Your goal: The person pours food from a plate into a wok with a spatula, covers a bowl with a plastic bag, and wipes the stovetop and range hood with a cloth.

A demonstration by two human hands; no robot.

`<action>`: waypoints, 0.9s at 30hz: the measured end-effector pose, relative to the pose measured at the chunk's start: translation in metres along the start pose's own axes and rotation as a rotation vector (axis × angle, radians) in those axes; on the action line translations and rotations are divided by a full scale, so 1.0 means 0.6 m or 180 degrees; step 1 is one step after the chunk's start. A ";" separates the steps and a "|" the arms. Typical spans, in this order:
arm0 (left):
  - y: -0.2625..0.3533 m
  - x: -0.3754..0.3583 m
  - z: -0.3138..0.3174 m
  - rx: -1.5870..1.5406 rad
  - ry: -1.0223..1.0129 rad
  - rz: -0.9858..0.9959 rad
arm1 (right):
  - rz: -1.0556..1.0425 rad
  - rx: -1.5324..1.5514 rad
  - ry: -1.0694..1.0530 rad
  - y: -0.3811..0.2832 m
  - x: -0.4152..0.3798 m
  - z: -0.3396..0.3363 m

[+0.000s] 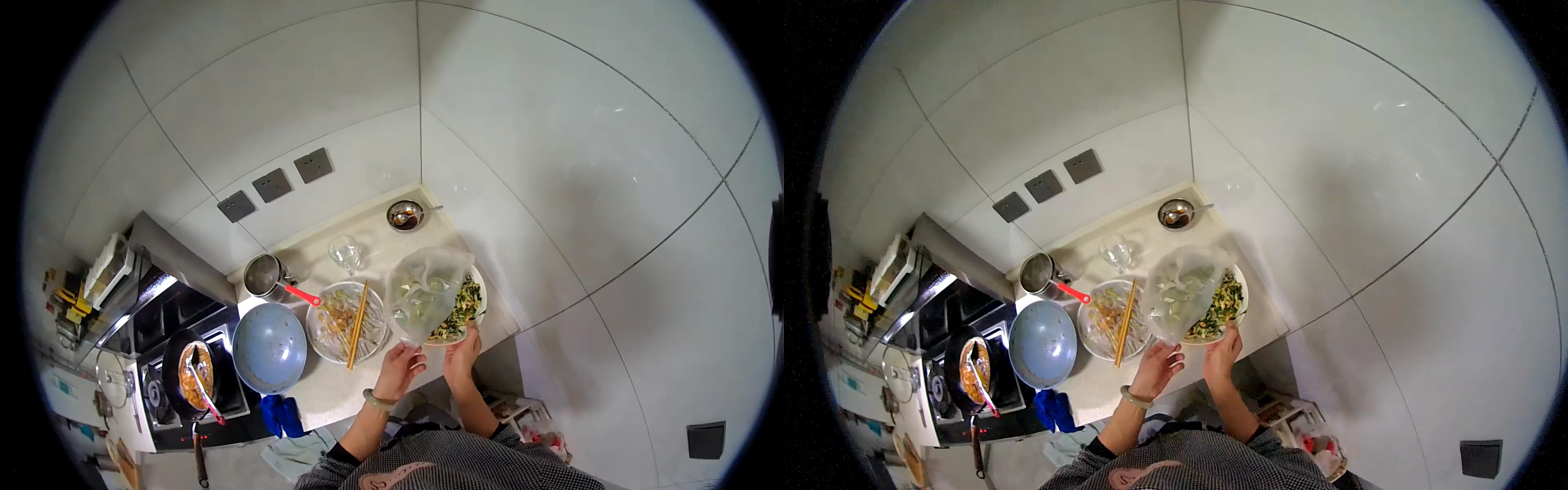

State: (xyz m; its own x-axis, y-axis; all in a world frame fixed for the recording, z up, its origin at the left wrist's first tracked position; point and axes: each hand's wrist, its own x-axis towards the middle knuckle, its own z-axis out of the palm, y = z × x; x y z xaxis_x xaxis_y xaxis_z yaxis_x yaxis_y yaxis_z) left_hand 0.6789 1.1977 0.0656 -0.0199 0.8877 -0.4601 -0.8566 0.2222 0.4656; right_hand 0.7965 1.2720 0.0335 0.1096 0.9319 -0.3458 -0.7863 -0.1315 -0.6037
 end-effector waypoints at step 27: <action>0.067 0.005 0.199 0.6437 -0.1163 0.3342 | -0.0339 -0.0856 -0.0457 0.016 -0.074 0.001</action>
State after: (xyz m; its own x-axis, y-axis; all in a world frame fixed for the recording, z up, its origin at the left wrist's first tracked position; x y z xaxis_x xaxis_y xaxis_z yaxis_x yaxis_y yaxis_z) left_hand 0.7060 1.2576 0.1731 0.3019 0.8828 0.3600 0.8235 -0.4317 0.3680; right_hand 0.7837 1.2296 0.0432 0.0807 0.9809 -0.1771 -0.5839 -0.0975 -0.8060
